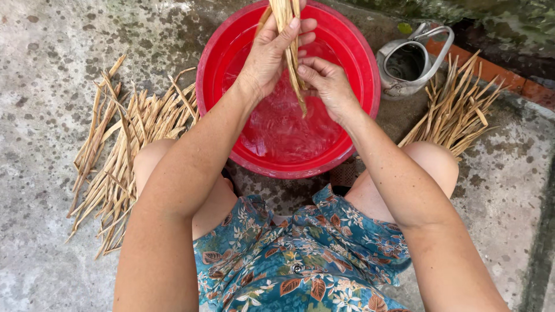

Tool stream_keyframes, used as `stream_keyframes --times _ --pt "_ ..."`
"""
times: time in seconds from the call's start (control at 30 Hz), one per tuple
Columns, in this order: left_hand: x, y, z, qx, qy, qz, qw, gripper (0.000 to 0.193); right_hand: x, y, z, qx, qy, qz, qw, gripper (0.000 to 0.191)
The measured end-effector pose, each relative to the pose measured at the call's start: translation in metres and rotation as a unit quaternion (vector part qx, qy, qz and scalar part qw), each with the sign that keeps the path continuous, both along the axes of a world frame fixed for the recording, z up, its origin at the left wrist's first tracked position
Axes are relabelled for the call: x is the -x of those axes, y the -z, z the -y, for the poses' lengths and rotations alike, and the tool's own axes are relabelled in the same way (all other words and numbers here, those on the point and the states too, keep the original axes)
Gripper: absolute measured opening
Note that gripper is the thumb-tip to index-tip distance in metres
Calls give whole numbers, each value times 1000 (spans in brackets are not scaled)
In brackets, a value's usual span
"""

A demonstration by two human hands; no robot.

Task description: The person sits on a concrete floor and repeatedly dips bundles of dried plant stalks into a red basin of water. They agitate the stalks in the water, lift them to drain, and then place them back into the basin. The person also gathers a larger bundle of stalks and ties them together with a thin strip.

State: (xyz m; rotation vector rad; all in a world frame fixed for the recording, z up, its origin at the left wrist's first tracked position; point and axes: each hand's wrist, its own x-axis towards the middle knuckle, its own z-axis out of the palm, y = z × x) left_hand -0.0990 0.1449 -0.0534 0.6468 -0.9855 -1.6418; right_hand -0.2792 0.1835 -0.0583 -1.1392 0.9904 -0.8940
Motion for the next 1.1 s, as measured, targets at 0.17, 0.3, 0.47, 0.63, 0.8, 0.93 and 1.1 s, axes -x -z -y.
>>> stream_keyframes --times 0.17,0.3,0.47,0.63,0.8,0.93,1.1 --pt "0 -3 2 10 30 -74 997 38 9 0 8 34 -32 42 998 19" --pt "-1 -5 4 -37 17 -79 996 41 13 -5 8 66 -56 -28 996 19" --pt "2 -1 9 -24 -47 -96 994 41 6 -10 -2 53 -80 -36 995 21" --pt "14 7 10 -35 -74 -72 994 39 -7 -9 -7 101 -44 -155 982 17" --pt "9 5 15 -29 -24 -98 995 45 4 -8 3 60 -45 -62 995 14" --pt "1 2 19 -41 -57 -21 997 46 15 -4 10 29 -43 -16 999 10" --pt "-3 7 25 -30 -81 -96 992 39 11 -2 5 56 -72 -85 992 12"
